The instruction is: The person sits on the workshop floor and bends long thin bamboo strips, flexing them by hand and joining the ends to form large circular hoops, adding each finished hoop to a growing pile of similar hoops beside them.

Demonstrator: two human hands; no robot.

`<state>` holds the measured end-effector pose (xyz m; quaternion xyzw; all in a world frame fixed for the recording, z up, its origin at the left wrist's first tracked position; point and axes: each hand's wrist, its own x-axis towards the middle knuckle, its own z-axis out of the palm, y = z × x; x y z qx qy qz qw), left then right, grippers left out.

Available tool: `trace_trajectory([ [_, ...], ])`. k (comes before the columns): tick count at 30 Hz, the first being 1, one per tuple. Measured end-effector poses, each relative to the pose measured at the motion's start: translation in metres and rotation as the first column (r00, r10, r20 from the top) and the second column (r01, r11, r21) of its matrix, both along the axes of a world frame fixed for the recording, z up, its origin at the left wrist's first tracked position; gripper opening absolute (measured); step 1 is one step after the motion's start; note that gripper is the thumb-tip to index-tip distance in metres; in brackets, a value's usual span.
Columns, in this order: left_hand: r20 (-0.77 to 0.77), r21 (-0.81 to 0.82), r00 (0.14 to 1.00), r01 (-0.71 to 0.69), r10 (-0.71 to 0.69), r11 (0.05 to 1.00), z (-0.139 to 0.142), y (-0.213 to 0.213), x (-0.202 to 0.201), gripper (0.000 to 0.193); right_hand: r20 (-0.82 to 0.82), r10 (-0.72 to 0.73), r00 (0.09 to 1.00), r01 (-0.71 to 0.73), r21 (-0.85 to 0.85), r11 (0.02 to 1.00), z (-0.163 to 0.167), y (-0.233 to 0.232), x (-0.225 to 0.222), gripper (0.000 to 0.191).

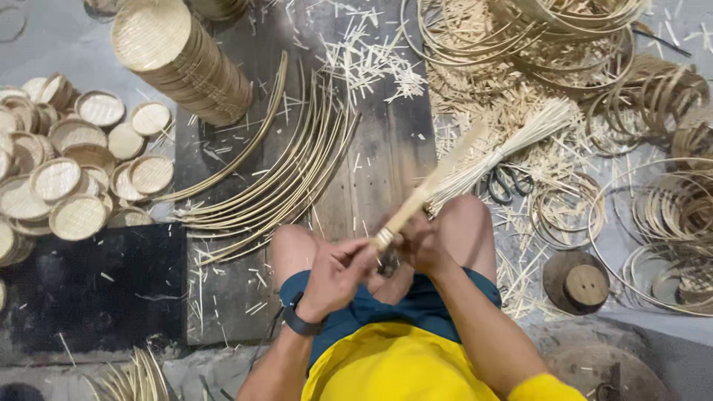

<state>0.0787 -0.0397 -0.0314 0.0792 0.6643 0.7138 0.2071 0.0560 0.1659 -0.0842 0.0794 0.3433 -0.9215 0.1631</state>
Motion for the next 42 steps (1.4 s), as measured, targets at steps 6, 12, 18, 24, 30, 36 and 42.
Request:
trace_trajectory([
  [6, -0.037, -0.004, 0.982, 0.187, -0.187, 0.982, 0.013, 0.02, 0.001, 0.021, -0.499, 0.397, 0.77, -0.51, -0.108, 0.853, -0.007, -0.013, -0.047, 0.027],
  [12, -0.106, -0.063, 0.986, -0.132, 0.125, 0.989, 0.016, -0.001, -0.021, 0.022, -0.375, 0.417, 0.828, 0.123, 0.847, 0.518, 0.089, -0.004, -0.02, 0.021],
  [18, -0.468, -0.213, 0.88, -0.197, 0.077, 0.957, -0.012, 0.013, -0.023, 0.021, -0.644, 0.451, 0.618, 0.454, 0.76, 0.464, 0.083, 0.003, -0.003, 0.011],
  [24, 0.013, 0.039, 0.913, -0.408, 0.408, 0.912, -0.035, -0.008, -0.023, 0.036, -0.193, 0.215, 0.957, -0.127, 0.386, 0.913, 0.005, -0.026, -0.007, 0.015],
  [30, -0.421, -0.28, 0.742, -0.653, 0.521, 0.704, -0.009, -0.021, -0.008, 0.027, 0.08, 0.106, 0.991, -0.102, -0.05, 0.994, -0.013, -0.105, -0.007, 0.026],
  [36, -0.847, -0.306, 0.49, -0.768, 0.208, 0.563, 0.038, -0.033, 0.001, 0.032, 0.254, 0.253, 0.933, -0.193, -0.241, 0.951, 0.01, -0.141, -0.003, 0.028],
  [42, -0.252, -0.821, 0.964, -0.258, 0.083, 0.509, 0.045, -0.05, 0.008, 0.022, -0.119, 0.355, 0.927, -0.1, 0.835, 0.542, -0.004, -0.115, -0.012, 0.014],
])
